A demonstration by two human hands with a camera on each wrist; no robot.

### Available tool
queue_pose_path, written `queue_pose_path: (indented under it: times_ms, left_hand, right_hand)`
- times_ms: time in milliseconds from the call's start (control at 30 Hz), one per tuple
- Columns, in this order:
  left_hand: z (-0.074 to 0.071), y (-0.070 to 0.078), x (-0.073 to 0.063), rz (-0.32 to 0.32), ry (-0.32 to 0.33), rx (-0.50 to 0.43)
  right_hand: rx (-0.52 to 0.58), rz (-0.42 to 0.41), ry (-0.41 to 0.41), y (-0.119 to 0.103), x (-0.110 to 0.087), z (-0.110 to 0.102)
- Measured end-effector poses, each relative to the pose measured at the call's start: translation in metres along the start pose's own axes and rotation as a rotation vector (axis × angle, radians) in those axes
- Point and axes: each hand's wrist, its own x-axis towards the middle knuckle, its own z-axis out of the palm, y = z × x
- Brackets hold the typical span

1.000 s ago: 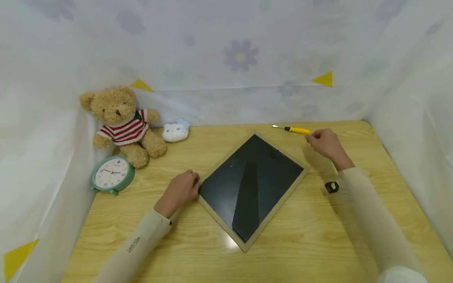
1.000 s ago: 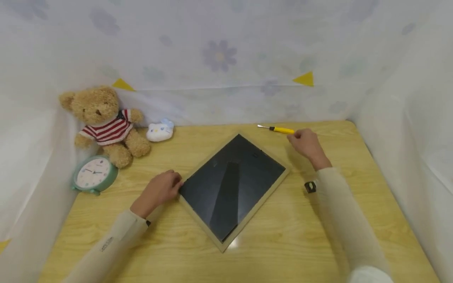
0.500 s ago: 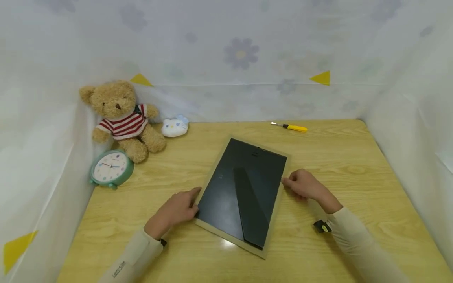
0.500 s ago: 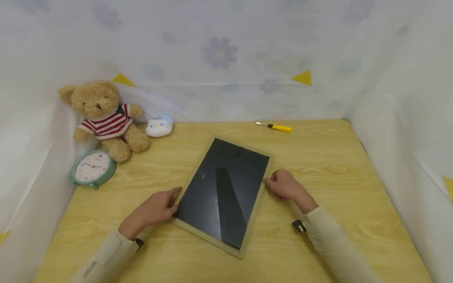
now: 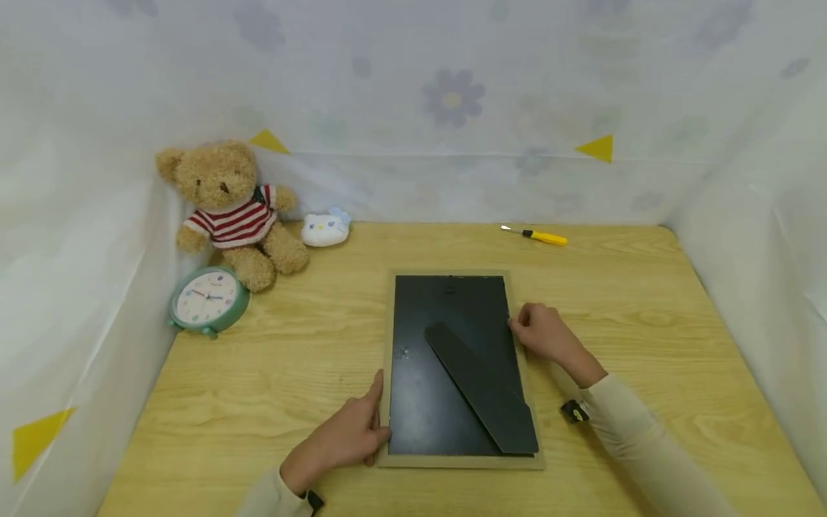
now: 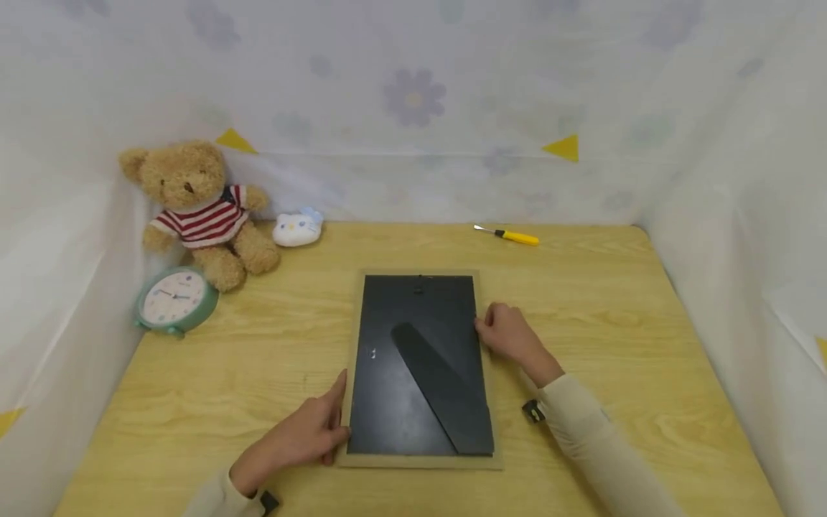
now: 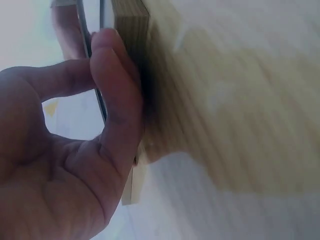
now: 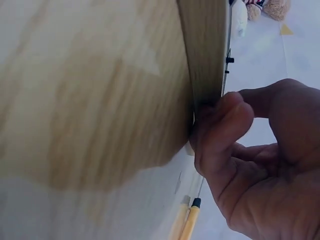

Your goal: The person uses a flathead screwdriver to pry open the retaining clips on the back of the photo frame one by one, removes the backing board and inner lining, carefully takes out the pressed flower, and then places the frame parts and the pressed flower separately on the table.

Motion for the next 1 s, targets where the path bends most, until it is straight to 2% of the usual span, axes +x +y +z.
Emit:
queue_pose_path:
  times_ms: [100, 233, 300, 433, 533, 733, 867, 1000]
  left_hand:
    - [-0.003, 0.001, 0.001, -0.008, -0.009, -0.011]
    - [-0.011, 0.001, 0.006, 0.005, -0.005, 0.033]
    - [-0.016, 0.000, 0.010, 0.012, -0.004, 0.047]
    - [-0.029, -0.003, 0.018, -0.006, -0.035, 0.046]
    - [-0.037, -0.005, 0.026, -0.005, -0.021, 0.066]
    - [-0.047, -0.006, 0.052, 0.042, 0.120, 0.122]
    - [-0.051, -0.005, 0.064, 0.039, 0.160, 0.137]
    - [-0.053, -0.005, 0.069, 0.037, 0.182, 0.149]
  right_hand:
    - [-0.016, -0.006, 0.038, -0.003, -0.005, -0.002]
    - [-0.029, -0.045, 0.080, -0.011, -0.023, -0.002]
    - [0.020, -0.072, 0.039, -0.015, -0.035, 0.003]
    - [0.158, -0.086, -0.118, -0.020, -0.057, 0.018]
    - [0.209, -0.059, -0.159, -0.024, -0.066, 0.031]
    - [0.150, -0.027, -0.006, -0.037, -0.071, 0.059]
    - [0.100, -0.046, 0.079, -0.041, -0.074, 0.070]
    - [0.092, -0.068, 0.125, -0.041, -0.075, 0.073]
